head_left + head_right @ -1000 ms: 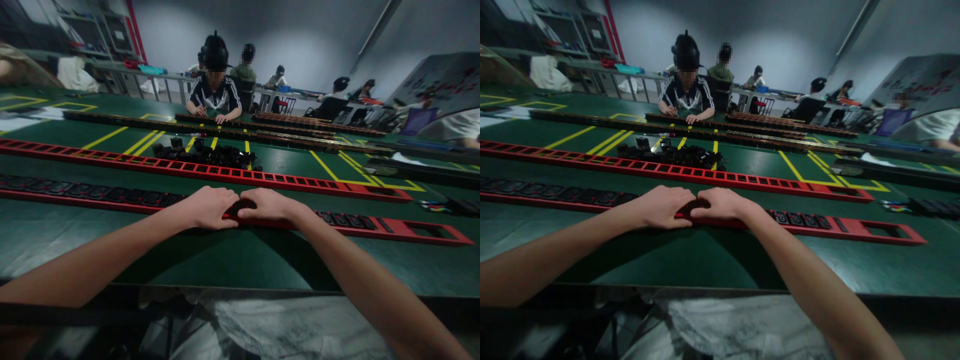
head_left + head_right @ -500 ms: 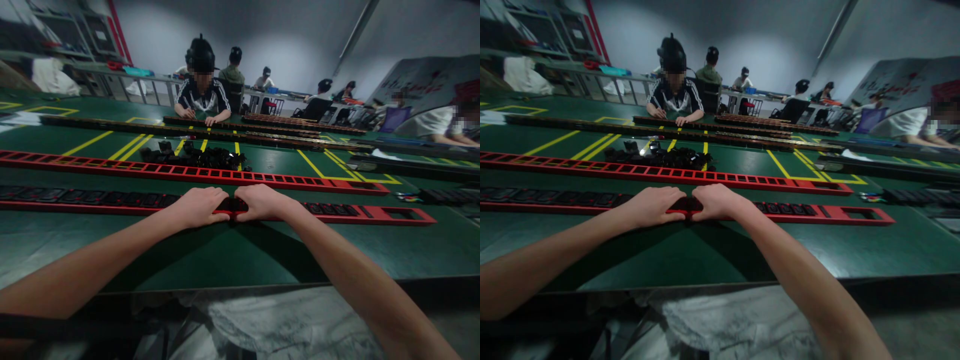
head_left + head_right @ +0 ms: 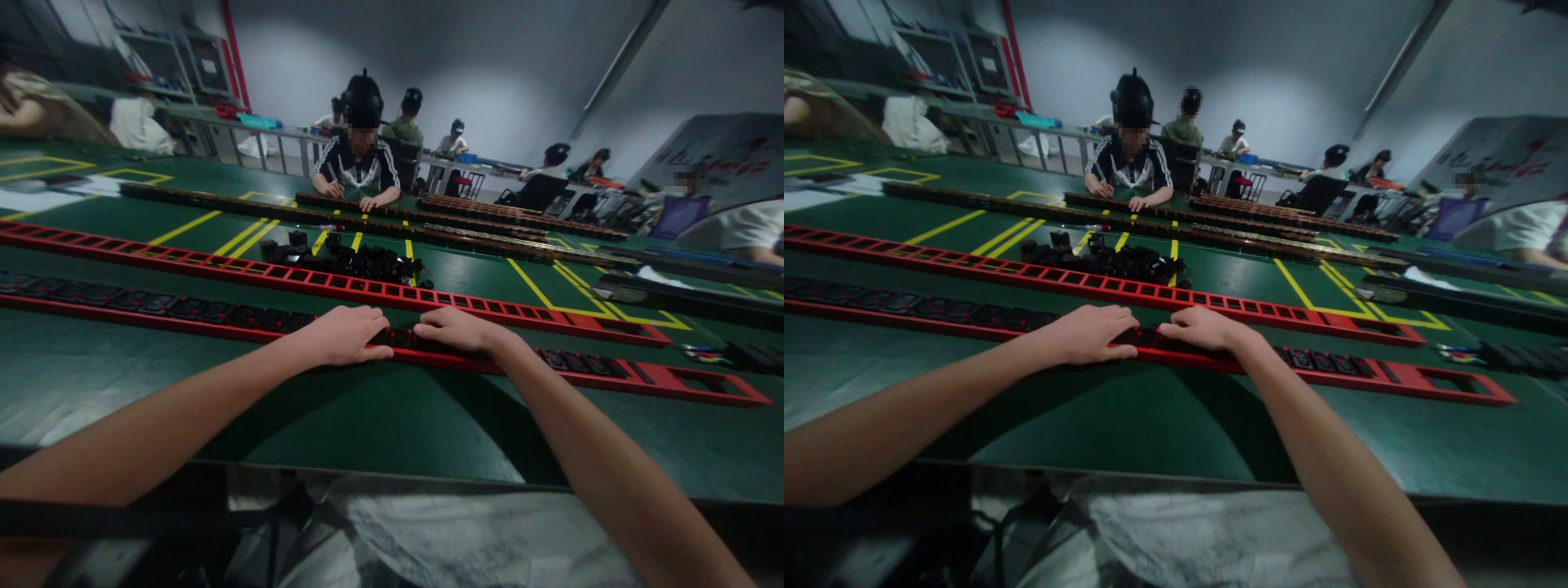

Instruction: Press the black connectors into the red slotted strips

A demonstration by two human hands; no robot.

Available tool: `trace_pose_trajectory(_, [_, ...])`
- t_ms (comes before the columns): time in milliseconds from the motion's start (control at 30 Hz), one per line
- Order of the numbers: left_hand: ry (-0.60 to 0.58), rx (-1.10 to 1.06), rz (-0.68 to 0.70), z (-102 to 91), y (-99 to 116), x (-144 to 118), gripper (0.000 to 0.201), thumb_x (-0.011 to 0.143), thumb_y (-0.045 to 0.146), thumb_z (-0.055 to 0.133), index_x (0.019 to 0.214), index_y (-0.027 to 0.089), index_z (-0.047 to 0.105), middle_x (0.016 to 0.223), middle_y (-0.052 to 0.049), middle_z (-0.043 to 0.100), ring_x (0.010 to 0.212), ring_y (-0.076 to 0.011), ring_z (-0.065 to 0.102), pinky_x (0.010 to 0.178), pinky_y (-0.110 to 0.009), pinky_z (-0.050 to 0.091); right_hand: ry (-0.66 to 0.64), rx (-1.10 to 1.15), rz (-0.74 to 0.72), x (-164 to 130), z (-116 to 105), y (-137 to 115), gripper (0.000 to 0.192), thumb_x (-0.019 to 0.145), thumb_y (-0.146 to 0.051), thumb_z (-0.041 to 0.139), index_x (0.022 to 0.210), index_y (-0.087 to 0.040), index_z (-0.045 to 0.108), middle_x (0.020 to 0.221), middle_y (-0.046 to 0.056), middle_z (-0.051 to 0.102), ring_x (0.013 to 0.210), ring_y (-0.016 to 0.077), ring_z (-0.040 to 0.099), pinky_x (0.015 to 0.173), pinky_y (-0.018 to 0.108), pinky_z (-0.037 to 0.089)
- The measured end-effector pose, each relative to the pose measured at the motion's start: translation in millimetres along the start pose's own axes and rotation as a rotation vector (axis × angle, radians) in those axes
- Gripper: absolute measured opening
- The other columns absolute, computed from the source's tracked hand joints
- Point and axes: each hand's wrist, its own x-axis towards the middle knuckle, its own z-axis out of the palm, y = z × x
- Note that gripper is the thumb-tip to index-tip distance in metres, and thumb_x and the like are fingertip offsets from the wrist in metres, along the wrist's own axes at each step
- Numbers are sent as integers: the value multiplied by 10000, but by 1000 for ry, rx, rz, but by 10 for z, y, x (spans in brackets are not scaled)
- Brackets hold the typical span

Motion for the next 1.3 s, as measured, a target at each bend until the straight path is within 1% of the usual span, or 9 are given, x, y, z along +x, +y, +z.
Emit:
trace_pose_trajectory(167, [14,-14,-3,24,-15,-2,501,935,591,388,1122,171,586,1079,-90,640,972,-249,617,701,-319,458,57,16,13,53,84,9,495,922,-606,406,719,-176,547,706,18,564,619,138,483,601,280,320])
trace_pose_trajectory(300, [9,-17,-11,24,-17,-2,507,930,595,388,1129,174,588,1089,-90,639,977,-254,618,705,-330,465,69,56,0,60,104,29,495,932,-599,391,740,-177,565,728,23,581,641,143,503,618,280,330])
trace_pose_trajectory(467, [4,-20,-18,22,-16,-1,518,930,600,378,1144,176,587,1093,-88,639,986,-255,616,713,-335,471,68,25,-3,51,101,25,506,927,-618,396,745,-179,567,740,32,591,646,148,501,617,284,328])
trace_pose_trajectory(667, [-6,-23,-24,29,-19,-2,527,927,604,378,1153,175,586,1107,-88,636,994,-250,611,729,-335,474,90,67,-34,54,103,33,436,958,-518,387,765,-175,575,766,40,604,675,152,506,651,281,344])
trace_pose_trajectory(900, [-9,-26,-19,23,-20,-3,512,931,591,383,1147,172,582,1094,-91,637,1001,-245,609,740,-319,469,65,96,-91,54,95,68,369,965,-441,392,760,-176,544,765,30,584,679,149,505,666,274,356])
trace_pose_trajectory(967, [-11,-28,-20,20,-19,-4,515,929,595,385,1146,172,580,1093,-91,636,993,-246,610,733,-318,470,66,89,-103,56,99,73,372,968,-443,385,764,-176,544,780,35,594,681,151,508,668,274,359])
trace_pose_trajectory(1133, [-16,-31,-21,16,-21,-4,520,927,605,384,1148,177,580,1101,-93,634,1000,-244,607,728,-317,472,80,49,-76,51,102,34,431,974,-494,362,801,-171,588,827,58,632,712,163,531,684,277,365])
trace_pose_trajectory(1300, [-13,-32,-7,9,-21,-5,480,967,556,326,1124,180,579,1063,-83,633,980,-231,605,726,-310,464,67,14,-62,35,88,-23,459,962,-542,376,804,-168,593,802,53,627,699,159,526,657,268,349])
